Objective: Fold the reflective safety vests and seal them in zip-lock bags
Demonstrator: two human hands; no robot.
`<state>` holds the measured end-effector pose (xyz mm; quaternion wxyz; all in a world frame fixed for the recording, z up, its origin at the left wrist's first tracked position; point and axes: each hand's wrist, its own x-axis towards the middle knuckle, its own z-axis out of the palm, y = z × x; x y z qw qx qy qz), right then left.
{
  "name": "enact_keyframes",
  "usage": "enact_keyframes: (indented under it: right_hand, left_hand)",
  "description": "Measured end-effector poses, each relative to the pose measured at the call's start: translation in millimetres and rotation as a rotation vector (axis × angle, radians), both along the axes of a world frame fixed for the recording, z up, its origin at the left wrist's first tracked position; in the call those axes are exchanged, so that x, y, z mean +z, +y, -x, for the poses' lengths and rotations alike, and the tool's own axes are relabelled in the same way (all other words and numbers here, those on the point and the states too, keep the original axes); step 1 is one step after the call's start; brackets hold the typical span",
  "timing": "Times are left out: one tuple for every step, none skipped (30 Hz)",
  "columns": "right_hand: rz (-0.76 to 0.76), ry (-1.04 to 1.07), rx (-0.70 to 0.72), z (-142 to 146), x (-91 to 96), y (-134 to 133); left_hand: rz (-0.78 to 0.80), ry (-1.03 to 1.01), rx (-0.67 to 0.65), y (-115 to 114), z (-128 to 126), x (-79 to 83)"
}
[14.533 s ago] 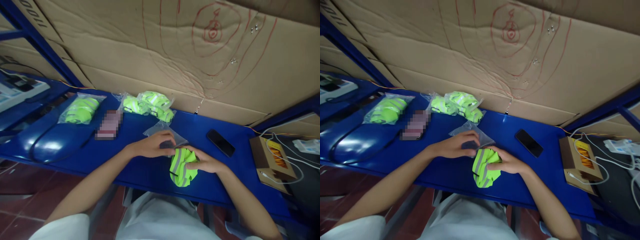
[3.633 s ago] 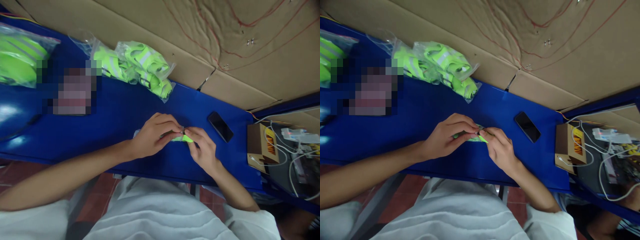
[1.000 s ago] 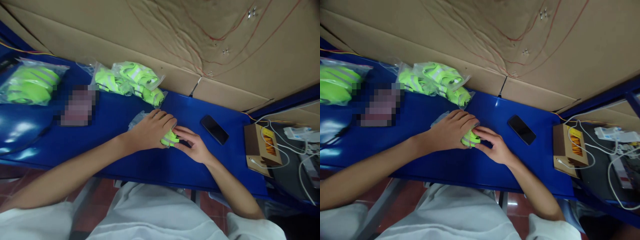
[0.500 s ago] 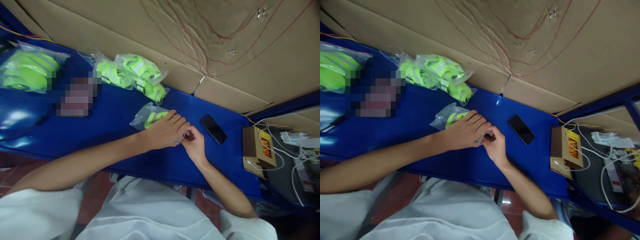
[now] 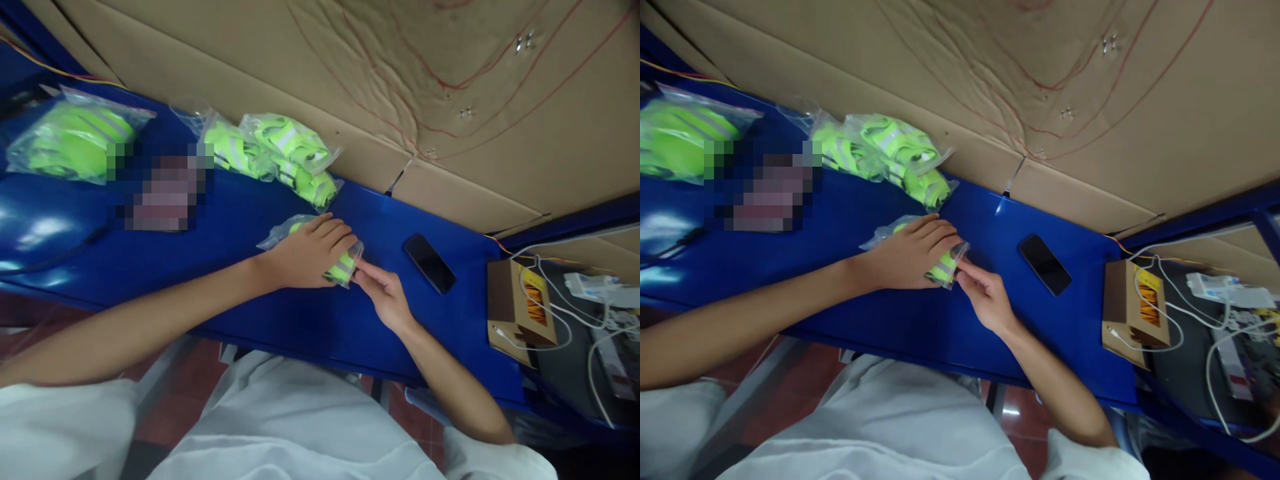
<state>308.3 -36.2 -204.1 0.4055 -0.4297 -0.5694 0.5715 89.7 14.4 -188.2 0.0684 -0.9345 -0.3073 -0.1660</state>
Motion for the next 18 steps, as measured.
enact_keyframes:
  right_hand:
    - [-0.065, -0.065, 0.023, -1, 0.1, 0]
    - [-0.134, -0.135, 0.05, -1, -0.3, 0]
    - [-0.196, -0.194, 0.077, -2, -1.1, 0]
    - [-0.245, -0.238, 0.098, -2, -2.2, 1]
    - [-0.28, -0.266, 0.108, -2, -3.3, 2]
    - [-0.302, -0.279, 0.108, -3, -4.4, 2]
    - [-0.314, -0.283, 0.101, -4, -5.3, 3]
    - [-0.315, -0.282, 0.1, -5, -5.8, 3]
    - [-0.313, -0.281, 0.107, -6, -5.9, 3]
    - [-0.308, -0.275, 0.121, -7, -5.6, 3]
    - [-0.302, -0.266, 0.135, -9, -4.8, 3]
    - [-0.294, -0.255, 0.151, -10, -3.6, 3]
    - [-0.284, -0.241, 0.165, -12, -1.8, 4]
    - [-0.277, -0.222, 0.173, -13, 0.5, 5]
    - [-0.269, -0.201, 0.177, -15, 3.4, 6]
    - [-0.256, -0.179, 0.183, -18, 6.8, 9]
    - [-0.242, -0.161, 0.195, -20, 10.6, 11]
    - [-0.229, -0.15, 0.211, -22, 14.6, 13]
  left_hand:
    - [-0.003, 0.02, -0.028, -2, -3, 0.9]
    - [-0.001, 0.032, -0.056, -4, -6, 1.8]
    - [0.003, 0.037, -0.081, -6, -10, 2.4]
    - [0.009, 0.039, -0.1, -8, -15, 2.9]
    - [0.016, 0.046, -0.111, -9, -20, 3.2]
    - [0.024, 0.058, -0.113, -11, -25, 3.6]
    - [0.033, 0.068, -0.103, -13, -29, 4.4]
    - [0.044, 0.067, -0.086, -15, -33, 5.6]
    - [0.055, 0.057, -0.069, -17, -35, 7.6]
    - [0.065, 0.038, -0.053, -19, -36, 10.3]
    - [0.074, 0.014, -0.044, -21, -36, 13.8]
    - [0.086, -0.01, -0.038, -23, -33, 17.7]
    - [0.102, -0.028, -0.03, -23, -29, 21.7]
    - [0.121, -0.041, -0.017, -23, -23, 25.2]
    - [0.144, -0.053, 0.004, -20, -15, 27.7]
    - [0.175, -0.063, 0.033, -16, -7, 28.7]
    - [0.211, -0.076, 0.068, -12, 2, 27.7]
    - [0.258, -0.089, 0.102, -6, 10, 24.9]
